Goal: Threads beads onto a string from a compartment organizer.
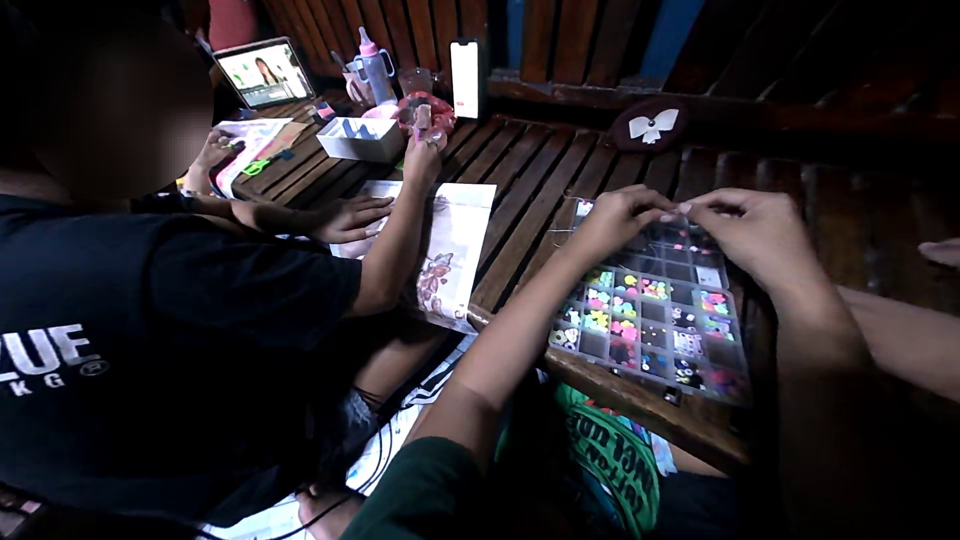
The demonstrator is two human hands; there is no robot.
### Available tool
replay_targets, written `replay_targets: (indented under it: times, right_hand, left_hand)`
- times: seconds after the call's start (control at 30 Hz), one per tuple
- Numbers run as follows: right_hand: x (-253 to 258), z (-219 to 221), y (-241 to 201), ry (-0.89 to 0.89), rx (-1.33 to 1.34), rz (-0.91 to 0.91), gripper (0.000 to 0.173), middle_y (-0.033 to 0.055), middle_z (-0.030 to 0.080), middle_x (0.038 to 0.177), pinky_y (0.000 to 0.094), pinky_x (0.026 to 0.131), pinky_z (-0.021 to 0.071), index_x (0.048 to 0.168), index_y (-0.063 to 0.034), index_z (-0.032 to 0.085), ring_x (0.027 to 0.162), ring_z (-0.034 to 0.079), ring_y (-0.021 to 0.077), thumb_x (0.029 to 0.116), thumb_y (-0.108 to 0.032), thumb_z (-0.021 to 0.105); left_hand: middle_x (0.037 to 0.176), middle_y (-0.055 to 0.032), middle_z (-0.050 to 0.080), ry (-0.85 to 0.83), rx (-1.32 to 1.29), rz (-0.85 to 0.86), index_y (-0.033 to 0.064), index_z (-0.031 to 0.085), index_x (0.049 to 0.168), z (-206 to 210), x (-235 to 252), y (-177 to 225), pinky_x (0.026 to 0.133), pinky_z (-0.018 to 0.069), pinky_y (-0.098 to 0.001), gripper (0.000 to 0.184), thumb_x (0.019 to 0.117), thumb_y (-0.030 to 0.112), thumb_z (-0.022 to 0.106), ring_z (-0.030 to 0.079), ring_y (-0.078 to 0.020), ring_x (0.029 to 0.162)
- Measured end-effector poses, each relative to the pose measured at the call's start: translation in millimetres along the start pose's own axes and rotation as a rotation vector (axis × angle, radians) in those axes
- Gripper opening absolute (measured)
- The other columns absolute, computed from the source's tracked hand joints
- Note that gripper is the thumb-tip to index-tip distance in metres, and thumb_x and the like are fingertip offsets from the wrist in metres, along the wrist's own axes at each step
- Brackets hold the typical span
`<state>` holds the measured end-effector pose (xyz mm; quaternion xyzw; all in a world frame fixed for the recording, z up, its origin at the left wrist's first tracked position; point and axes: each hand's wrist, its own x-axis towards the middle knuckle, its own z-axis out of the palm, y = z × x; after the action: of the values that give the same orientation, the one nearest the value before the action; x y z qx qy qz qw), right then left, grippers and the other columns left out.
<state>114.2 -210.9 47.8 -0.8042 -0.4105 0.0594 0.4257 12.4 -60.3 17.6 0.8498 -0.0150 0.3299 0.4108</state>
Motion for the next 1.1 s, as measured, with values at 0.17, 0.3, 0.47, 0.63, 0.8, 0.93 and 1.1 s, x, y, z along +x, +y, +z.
replay_targets:
  times: [0.17,0.3,0.47,0.63,0.8,0.93,1.1]
  right_hand:
    - [0.6,-1.3,1.6,0.016,0.013,-0.01,0.024,0.0215,0.066,0.102,0.0501,0.076,0.0484,0.112,0.0023,0.069,0.081,0.058,0.0266,0.104,-0.019,0.062]
    - [-2.2,-0.7,-1.6,0.009,-0.011,0.013,0.024,0.0216,0.066,0.1,0.0523,0.076,0.0484,0.113,0.0005,0.069,0.081,0.059,0.0277,0.1043,-0.021,0.062]
    - [-2.4,-0.5,-13.5,0.005,0.017,0.042,0.022,0.0211,0.067,0.105,0.0456,0.082,0.0482,0.113,0.0032,0.069,0.086,0.059,0.0227,0.1035,-0.015,0.062]
    - [-2.2,-3.4,-10.4,0.012,0.063,0.041,0.021,0.0129,0.066,0.099,0.029,0.075,0.0486,0.111,0.0021,0.069,0.077,0.055,0.0097,0.1032,-0.016,0.062]
    - [2.1,-6.3,-5.4,-0.007,0.148,0.04,0.021,0.0065,0.065,0.095,0.0227,0.069,0.0475,0.111,0.0004,0.068,0.073,0.054,0.0034,0.1037,-0.018,0.061]
    - [1.6,-4.8,-6.9,-0.028,0.162,0.033,0.02,0.0051,0.064,0.094,0.0208,0.067,0.0462,0.109,-0.0005,0.069,0.07,0.052,0.0022,0.1032,-0.018,0.062]
    - [1.9,-2.8,-5.2,-0.029,0.172,-0.006,0.017,0.0033,0.064,0.092,0.0183,0.067,0.0458,0.106,-0.0012,0.069,0.07,0.052,-0.0003,0.1025,-0.017,0.062]
  left_hand:
    - [0.096,-0.0216,0.071,0.01,0.024,-0.005,-0.0085,0.075,0.101,-1.1,-0.3,0.3,0.085,0.0562,-0.0374,0.011,0.0922,-0.003,0.069,0.07,-0.0265,0.089]
    - [0.101,-0.0209,0.072,-0.018,0.022,-0.039,-0.0074,0.075,0.103,-1.2,-0.2,2.9,0.088,0.0561,-0.0375,0.013,0.0933,-0.002,0.069,0.07,-0.0259,0.093]
    - [0.102,-0.0212,0.072,-0.045,-0.027,-0.058,-0.0087,0.073,0.106,-3.0,-0.8,6.4,0.086,0.0565,-0.0342,0.015,0.0936,-0.003,0.067,0.07,-0.023,0.091]
    - [0.11,-0.015,0.072,-0.078,-0.15,-0.194,-0.0055,0.069,0.119,-6.8,0.3,11.2,0.089,0.0548,-0.0276,0.023,0.1003,0.006,0.062,0.068,-0.0117,0.095]
    - [0.11,-0.0111,0.072,0.054,-0.292,-0.234,-0.005,0.068,0.12,-7.5,4.0,4.3,0.087,0.0549,-0.0255,0.026,0.1063,0.011,0.053,0.068,-0.0082,0.097]
    - [0.107,-0.0092,0.072,0.0,-0.297,-0.211,-0.004,0.07,0.116,-5.9,1.9,6.1,0.087,0.0556,-0.0251,0.021,0.0979,0.008,0.067,0.068,-0.0071,0.094]
    - [0.099,-0.0061,0.071,-0.028,-0.273,-0.22,-0.0028,0.071,0.109,-4.7,1.1,5.2,0.079,0.0556,-0.023,0.015,0.0954,0.002,0.067,0.066,-0.0046,0.084]
